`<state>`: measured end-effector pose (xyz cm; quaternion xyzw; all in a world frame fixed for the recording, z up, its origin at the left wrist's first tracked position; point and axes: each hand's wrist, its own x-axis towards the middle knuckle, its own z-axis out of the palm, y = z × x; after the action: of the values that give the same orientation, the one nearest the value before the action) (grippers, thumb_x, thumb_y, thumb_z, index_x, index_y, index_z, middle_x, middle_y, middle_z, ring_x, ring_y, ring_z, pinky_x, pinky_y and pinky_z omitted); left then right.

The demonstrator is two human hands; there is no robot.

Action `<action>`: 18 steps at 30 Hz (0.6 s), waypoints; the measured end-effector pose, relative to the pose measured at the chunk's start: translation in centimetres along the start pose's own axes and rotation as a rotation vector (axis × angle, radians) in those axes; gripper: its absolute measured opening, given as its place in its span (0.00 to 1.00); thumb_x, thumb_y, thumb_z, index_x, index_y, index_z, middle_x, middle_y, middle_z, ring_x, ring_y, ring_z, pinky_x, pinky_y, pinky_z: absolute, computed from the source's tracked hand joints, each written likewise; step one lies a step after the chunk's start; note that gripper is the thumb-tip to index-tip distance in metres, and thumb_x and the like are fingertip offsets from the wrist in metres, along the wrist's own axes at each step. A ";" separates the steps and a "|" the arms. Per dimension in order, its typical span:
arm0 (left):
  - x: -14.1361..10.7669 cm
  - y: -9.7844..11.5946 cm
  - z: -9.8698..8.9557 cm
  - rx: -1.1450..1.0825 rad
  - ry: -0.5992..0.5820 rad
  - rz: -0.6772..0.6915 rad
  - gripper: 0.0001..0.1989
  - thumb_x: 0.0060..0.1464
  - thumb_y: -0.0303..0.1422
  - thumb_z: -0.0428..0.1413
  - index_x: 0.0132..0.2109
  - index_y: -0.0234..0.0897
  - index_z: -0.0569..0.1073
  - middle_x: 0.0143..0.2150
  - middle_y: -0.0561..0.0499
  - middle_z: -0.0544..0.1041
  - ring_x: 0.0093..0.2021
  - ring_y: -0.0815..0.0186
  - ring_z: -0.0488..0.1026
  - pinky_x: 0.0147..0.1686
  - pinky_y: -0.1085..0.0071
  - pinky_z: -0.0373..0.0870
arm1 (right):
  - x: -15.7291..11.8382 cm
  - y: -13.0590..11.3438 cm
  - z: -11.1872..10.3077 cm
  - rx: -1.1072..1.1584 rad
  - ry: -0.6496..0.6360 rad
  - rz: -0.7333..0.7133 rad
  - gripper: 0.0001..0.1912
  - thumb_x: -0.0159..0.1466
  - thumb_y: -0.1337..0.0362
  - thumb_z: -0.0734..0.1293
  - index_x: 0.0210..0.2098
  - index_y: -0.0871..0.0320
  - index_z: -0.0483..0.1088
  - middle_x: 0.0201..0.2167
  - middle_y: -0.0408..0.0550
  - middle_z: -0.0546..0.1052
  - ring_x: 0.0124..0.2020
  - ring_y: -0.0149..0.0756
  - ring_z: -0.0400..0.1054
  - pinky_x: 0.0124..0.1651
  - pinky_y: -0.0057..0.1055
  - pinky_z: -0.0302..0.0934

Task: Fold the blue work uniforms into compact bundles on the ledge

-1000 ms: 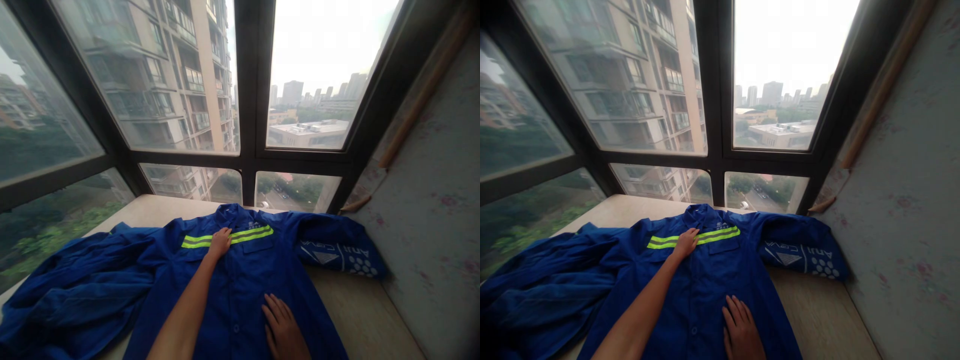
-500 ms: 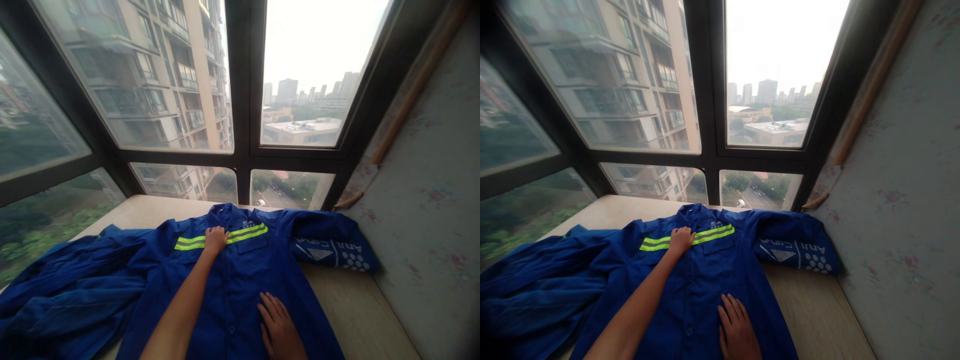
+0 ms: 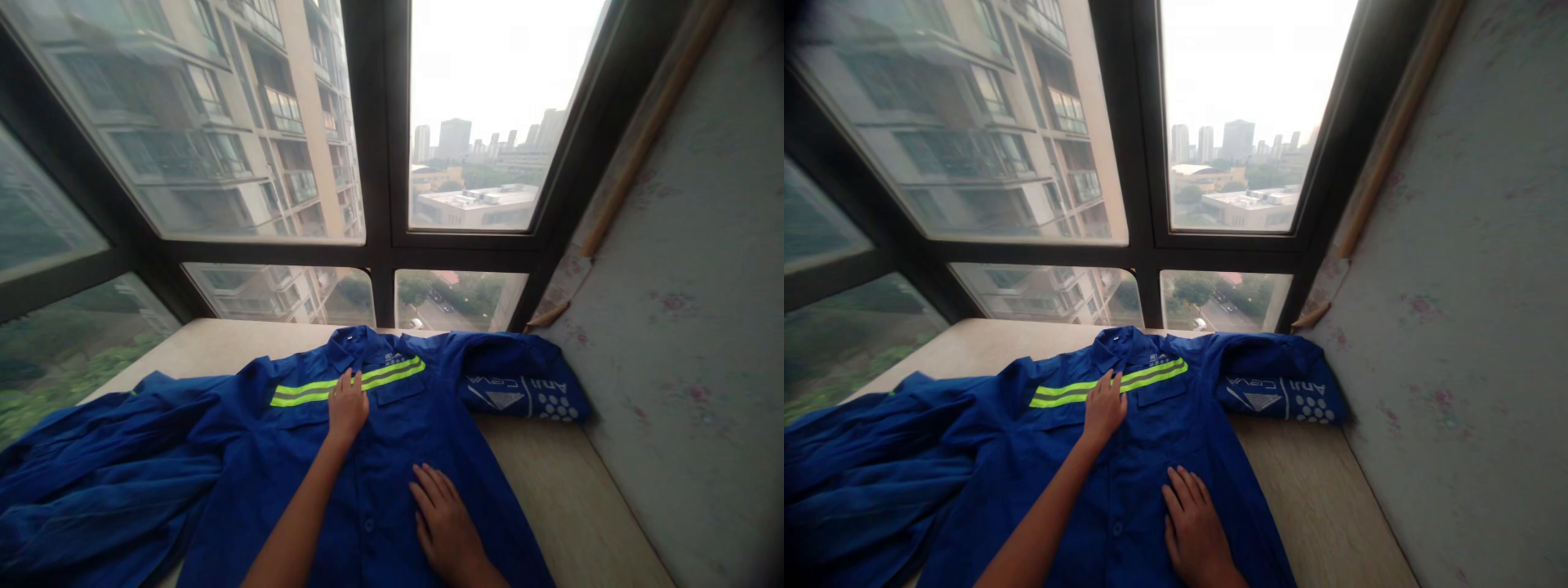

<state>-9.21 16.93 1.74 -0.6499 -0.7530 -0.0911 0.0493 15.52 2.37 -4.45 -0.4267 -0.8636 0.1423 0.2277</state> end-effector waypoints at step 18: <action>-20.3 3.4 2.1 -0.051 -0.014 0.203 0.28 0.62 0.39 0.46 0.69 0.48 0.58 0.72 0.47 0.57 0.70 0.50 0.54 0.65 0.44 0.52 | 5.1 6.1 -12.7 0.376 0.596 0.614 0.18 0.70 0.54 0.62 0.50 0.60 0.72 0.45 0.50 0.77 0.41 0.41 0.74 0.44 0.39 0.72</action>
<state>-2.68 -1.91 -3.97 -0.7244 -0.6811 -0.1004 0.0366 23.44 10.76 5.07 -0.6362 -0.5535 0.2284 0.4866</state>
